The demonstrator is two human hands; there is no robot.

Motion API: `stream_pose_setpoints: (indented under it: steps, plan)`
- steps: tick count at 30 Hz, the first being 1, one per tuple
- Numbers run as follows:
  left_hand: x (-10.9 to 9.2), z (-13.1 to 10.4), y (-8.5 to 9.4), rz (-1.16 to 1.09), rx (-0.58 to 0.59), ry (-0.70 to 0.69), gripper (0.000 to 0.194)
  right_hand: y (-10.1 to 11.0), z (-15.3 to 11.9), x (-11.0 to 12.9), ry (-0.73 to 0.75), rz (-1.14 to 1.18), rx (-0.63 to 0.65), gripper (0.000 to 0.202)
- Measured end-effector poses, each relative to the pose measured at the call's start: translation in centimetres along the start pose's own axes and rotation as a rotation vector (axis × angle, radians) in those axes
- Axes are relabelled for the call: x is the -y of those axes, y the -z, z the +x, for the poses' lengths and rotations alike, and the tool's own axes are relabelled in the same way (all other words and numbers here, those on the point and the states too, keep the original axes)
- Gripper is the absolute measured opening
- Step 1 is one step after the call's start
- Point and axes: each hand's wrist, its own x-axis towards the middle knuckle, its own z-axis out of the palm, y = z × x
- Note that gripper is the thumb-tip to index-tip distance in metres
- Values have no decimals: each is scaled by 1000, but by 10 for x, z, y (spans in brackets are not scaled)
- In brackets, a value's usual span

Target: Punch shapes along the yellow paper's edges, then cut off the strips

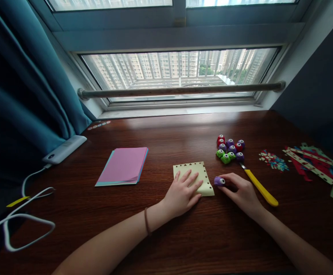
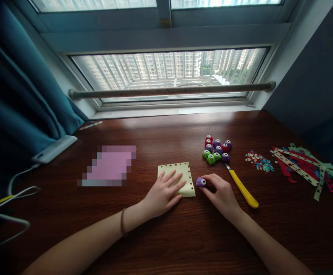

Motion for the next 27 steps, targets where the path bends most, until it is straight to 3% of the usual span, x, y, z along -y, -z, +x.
stream_pose_setpoints:
  steps: [9,27]
  plan:
    - [-1,-2,1,1,4,6,42,-1,-2,19,-39,-17,99,11]
    - [0,-1,1,5,1,9,41,-1,-2,20,-103,-45,93,7]
